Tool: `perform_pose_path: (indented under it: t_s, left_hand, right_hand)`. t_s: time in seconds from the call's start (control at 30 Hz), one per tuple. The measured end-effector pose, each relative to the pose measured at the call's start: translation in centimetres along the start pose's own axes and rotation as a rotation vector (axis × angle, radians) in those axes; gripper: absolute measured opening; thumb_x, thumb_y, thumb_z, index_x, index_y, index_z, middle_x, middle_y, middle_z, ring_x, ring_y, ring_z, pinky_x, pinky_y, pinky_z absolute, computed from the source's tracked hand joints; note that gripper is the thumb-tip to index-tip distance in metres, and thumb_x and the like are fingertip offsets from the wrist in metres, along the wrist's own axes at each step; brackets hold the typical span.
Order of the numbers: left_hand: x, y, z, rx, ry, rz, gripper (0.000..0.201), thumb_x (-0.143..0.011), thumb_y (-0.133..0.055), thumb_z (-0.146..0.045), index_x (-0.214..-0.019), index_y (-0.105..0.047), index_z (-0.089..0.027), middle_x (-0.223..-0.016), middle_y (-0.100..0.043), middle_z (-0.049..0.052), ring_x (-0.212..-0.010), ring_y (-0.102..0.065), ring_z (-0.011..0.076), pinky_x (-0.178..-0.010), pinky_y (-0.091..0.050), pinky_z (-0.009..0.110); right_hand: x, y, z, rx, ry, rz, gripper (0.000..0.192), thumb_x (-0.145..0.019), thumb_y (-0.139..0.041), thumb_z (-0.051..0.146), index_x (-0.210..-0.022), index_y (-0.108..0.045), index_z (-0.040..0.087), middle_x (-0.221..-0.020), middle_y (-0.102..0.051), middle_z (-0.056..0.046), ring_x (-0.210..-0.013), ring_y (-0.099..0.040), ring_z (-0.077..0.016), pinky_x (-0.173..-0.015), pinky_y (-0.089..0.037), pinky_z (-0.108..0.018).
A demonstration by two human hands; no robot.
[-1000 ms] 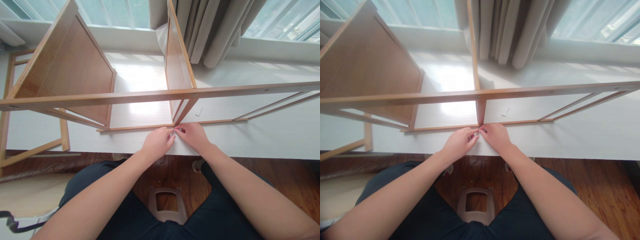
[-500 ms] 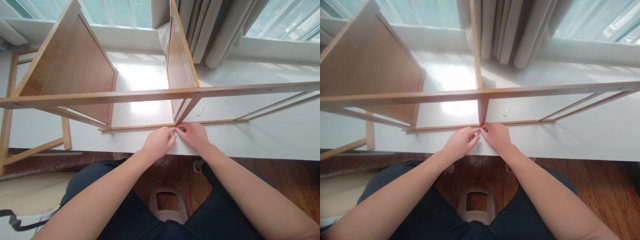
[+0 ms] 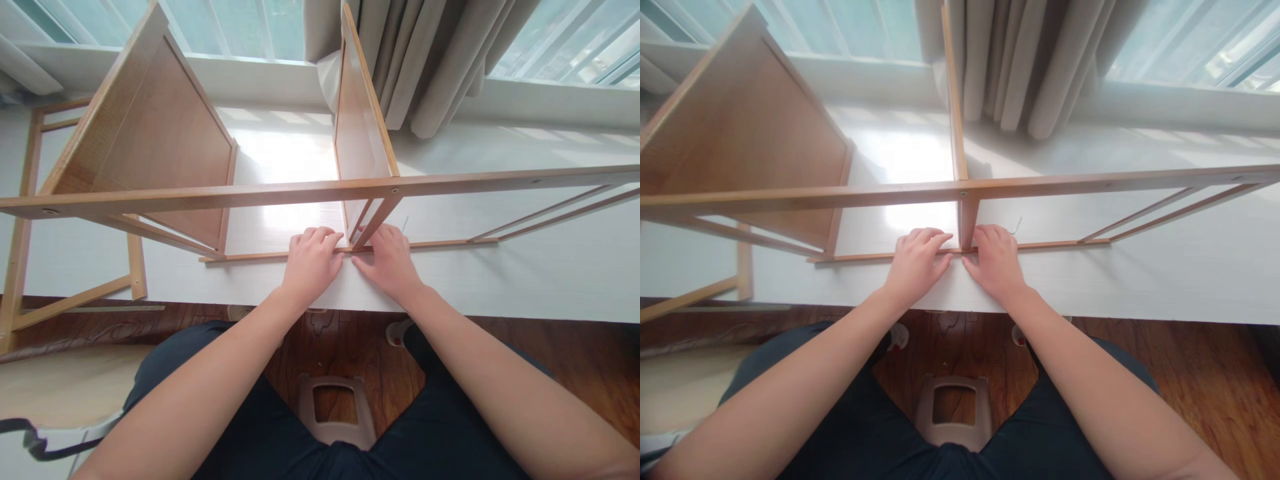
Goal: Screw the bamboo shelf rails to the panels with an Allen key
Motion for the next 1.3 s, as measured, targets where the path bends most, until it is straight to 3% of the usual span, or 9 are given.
perform_pose_path:
  t_s: [0.17, 0.37, 0.77, 0.97, 1.3]
  left_hand:
    - [-0.5, -1.8, -0.3, -0.038, -0.02, 0.102, 0.032, -0.096, -0.056, -0.029, -0.128, -0.063, -0.029, -0.12, -0.067, 0.004, -0.112, -0.056, 0.0248, -0.089, -0.043, 0.041]
    - [-1.0, -2.2, -0.3, -0.056, -0.002, 0.088, 0.025, -0.094, -0.061, -0.039, -0.115, -0.069, -0.028, -0.109, -0.066, 0.005, -0.105, -0.056, 0.0255, -0.083, -0.043, 0.04]
    - [-1.3, -2.4, -0.2, 0.008, 0.0, 0.086, 0.021, -0.095, -0.058, -0.032, -0.105, -0.074, -0.023, -0.101, -0.066, 0.005, -0.097, -0.055, 0.0237, -0.085, -0.045, 0.037]
    - [-0.3, -2.3, -0.6, 0.021, -0.035, 0.112, 0.02, -0.095, -0.058, -0.03, -0.099, -0.076, -0.023, -0.094, -0.065, 0.005, -0.093, -0.054, 0.0226, -0.083, -0.046, 0.037]
    - [2.2, -2.1, -0.8, 0.09, -0.053, 0.178, 0.017, -0.094, -0.061, -0.031, -0.091, -0.076, -0.022, -0.092, -0.066, 0.004, -0.092, -0.058, 0.0202, -0.083, -0.047, 0.034]
  right_hand:
    - [0.0, -1.0, 0.0, -0.066, 0.079, 0.092, 0.027, -0.092, -0.065, 0.027, -0.117, -0.064, 0.019, -0.126, -0.064, -0.01, -0.118, -0.054, -0.0309, -0.102, -0.038, -0.046]
    - [-0.2, -1.3, -0.3, -0.095, 0.047, 0.103, 0.026, -0.091, -0.069, 0.031, -0.114, -0.068, 0.019, -0.123, -0.065, -0.009, -0.116, -0.054, -0.0306, -0.099, -0.039, -0.045]
    - [-0.1, -1.3, -0.3, -0.11, 0.018, 0.101, 0.018, -0.095, -0.065, 0.031, -0.108, -0.071, 0.021, -0.125, -0.066, -0.01, -0.114, -0.053, -0.0322, -0.09, -0.04, -0.046]
    - [0.5, -1.0, 0.2, -0.15, 0.048, 0.142, 0.014, -0.089, -0.073, 0.031, -0.099, -0.073, 0.02, -0.122, -0.066, -0.008, -0.11, -0.054, -0.0314, -0.093, -0.042, -0.048]
    - [2.1, -1.4, 1.9, -0.308, 0.152, 0.29, 0.006, -0.091, -0.068, 0.024, -0.094, -0.071, 0.019, -0.113, -0.064, -0.01, -0.106, -0.058, -0.0267, -0.095, -0.048, -0.044]
Point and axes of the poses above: each hand's wrist, its own x-axis away from the middle knuckle, its own y-axis out of the back of the hand, z = x × y, the point moved 8 cm from there along -x, towards the middle knuckle
